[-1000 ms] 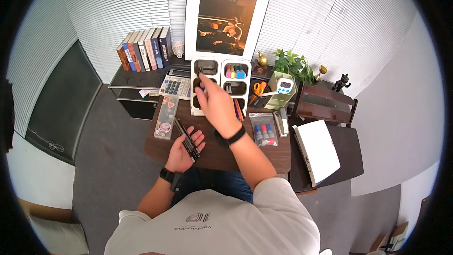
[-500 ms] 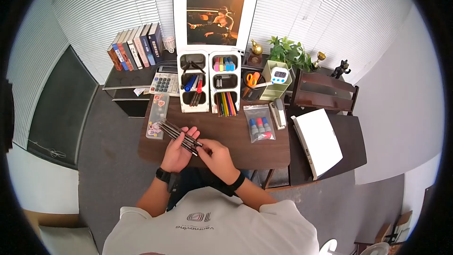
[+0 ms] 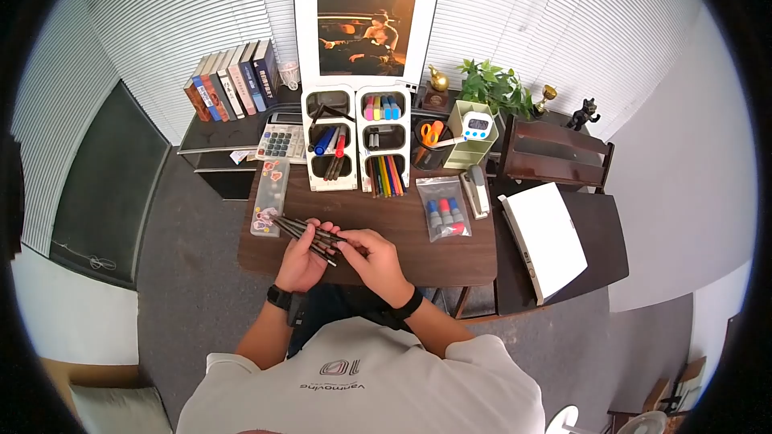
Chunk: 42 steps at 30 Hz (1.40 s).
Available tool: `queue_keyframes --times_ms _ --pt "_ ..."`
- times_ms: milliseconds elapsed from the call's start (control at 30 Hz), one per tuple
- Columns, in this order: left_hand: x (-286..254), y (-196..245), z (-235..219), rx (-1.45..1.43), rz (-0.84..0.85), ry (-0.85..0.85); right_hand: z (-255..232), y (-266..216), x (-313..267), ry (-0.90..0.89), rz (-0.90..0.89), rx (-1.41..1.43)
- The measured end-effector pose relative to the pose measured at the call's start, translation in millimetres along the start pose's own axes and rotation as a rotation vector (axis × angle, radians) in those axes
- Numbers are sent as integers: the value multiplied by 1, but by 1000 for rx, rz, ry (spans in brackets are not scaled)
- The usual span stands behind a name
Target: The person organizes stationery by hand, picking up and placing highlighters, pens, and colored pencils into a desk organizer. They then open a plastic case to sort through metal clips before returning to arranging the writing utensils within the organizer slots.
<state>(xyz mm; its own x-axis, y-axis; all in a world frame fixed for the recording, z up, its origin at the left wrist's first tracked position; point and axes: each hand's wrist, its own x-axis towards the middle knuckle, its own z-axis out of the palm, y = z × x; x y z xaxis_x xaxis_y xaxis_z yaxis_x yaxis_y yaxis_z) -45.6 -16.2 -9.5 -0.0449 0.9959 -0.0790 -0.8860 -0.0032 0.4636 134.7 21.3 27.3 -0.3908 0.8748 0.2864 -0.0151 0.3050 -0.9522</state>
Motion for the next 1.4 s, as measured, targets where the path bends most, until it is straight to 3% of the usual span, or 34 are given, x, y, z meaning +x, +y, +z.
queue_keyframes --times_ms 167,233,333,433,567,633,700,833,1033,1100,1167,1233,1300,1367,1400 --pt "-3 3 4 -33 -8 1 -2 -18 6 12 97 234" --pt "-2 3 -2 -68 -11 -7 -9 -48 15 -59 -101 -179" --pt "-3 4 -1 -85 -21 -6 -21 -82 59 90 -360 -393" --pt "-4 5 2 -59 -28 -6 -23 -105 112 238 -334 -489" --pt "-5 4 0 -26 -22 -2 -12 -98 151 135 -294 -618" --pt "-6 3 -2 -24 -10 -18 1 -103 155 12 -261 -467" --pt "-7 2 -2 -24 -4 -26 14 -97 154 -41 -321 -276" --pt "-7 4 -2 -14 -4 -43 9 -79 149 88 -415 -349" --pt "-7 5 5 -6 -7 -17 -12 -65 121 152 -316 -350" --pt "-7 3 5 -1 -12 -6 -15 -74 111 87 -242 -394" --pt "-4 2 0 -58 10 16 -18 -80 97 -55 -314 -501" --pt "-1 1 -10 -64 9 -6 -15 -88 73 -270 -154 -599" --pt "-2 1 -13 -68 10 -28 -10 -84 51 -392 -145 -631" --pt "-2 -2 -9 -33 50 -56 -4 -59 36 -350 -96 -480" --pt "-2 -2 -8 -35 50 -54 -3 -47 30 -243 -188 -462"
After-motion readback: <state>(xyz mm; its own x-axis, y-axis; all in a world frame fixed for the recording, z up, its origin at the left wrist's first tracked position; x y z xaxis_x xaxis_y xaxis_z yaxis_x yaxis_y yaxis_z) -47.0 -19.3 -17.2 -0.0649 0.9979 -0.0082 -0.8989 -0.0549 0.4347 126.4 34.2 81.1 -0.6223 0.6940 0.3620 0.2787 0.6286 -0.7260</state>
